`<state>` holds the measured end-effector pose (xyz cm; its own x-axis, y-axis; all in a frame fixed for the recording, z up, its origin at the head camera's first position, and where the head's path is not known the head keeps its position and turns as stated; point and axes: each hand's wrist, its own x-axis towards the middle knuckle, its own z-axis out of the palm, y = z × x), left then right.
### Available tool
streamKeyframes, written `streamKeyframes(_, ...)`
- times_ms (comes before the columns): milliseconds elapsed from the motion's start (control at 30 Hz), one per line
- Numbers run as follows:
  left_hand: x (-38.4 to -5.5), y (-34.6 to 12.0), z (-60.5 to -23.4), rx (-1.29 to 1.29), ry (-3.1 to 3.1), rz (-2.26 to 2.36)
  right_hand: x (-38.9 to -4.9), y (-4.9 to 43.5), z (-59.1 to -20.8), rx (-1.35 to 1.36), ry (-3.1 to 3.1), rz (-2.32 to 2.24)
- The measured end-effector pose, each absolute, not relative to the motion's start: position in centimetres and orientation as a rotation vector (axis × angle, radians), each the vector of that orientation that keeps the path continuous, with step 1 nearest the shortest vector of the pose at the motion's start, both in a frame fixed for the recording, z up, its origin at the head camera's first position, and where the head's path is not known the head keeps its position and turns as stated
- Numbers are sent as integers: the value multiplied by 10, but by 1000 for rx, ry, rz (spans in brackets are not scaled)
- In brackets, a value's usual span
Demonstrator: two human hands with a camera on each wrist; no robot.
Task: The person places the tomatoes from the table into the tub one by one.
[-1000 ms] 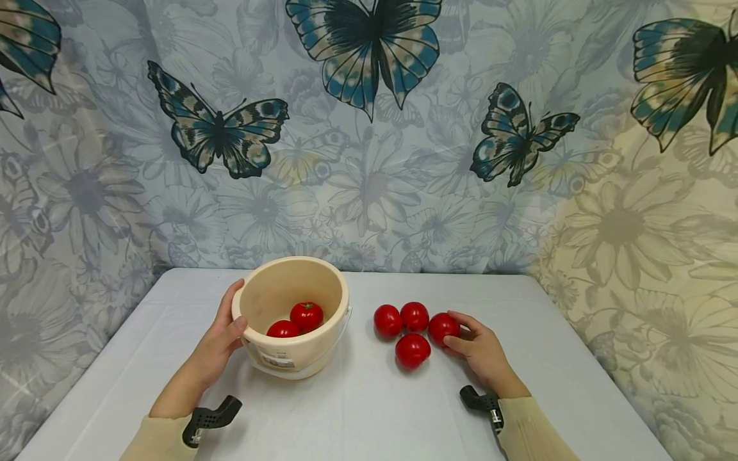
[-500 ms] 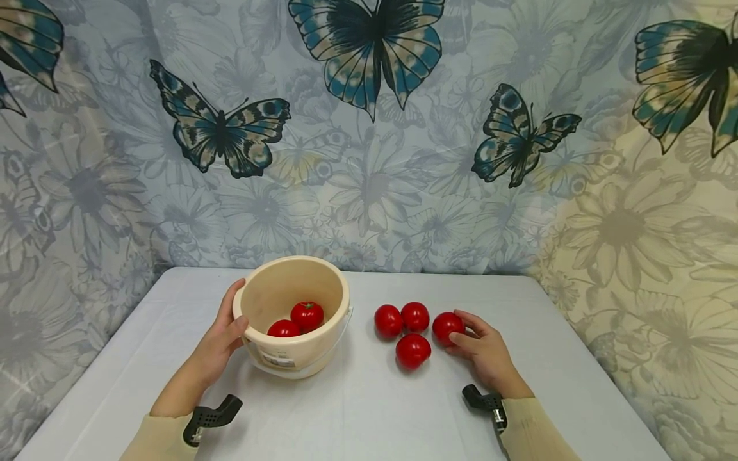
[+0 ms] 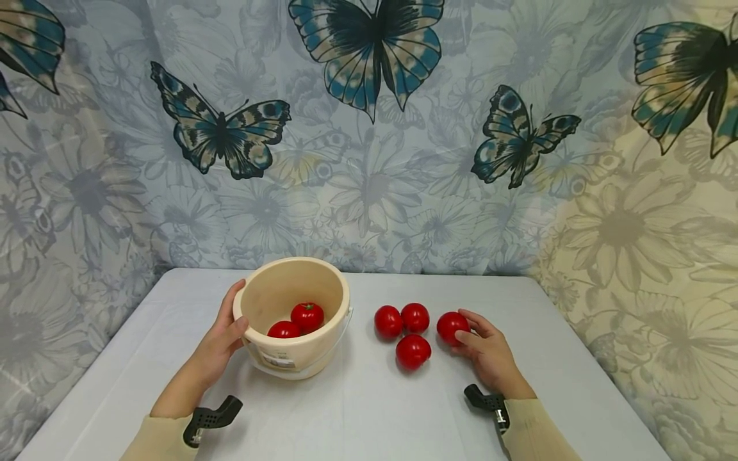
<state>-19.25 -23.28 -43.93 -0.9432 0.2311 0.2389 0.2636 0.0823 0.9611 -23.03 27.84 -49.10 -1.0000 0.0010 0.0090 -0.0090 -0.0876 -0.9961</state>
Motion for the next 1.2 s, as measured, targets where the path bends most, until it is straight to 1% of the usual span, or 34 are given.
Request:
streamKeyframes(267,-193,-234,-440,-522,-2298,-2037,-227,278,-480,-25,-2089,2312)
streamKeyframes(667,-192,-234,-440,-521,-2299,-2040,-216,265,-427,76,-2032,2311)
streamKeyframes(1033,-193,-233,-440,-514,-2296,-2046,-185,237,-383,279,-1957,2288)
streamKeyframes(1200,-192,-231,-441,-505,-2297,-2036,-169,221,-371,378,-1964,2291)
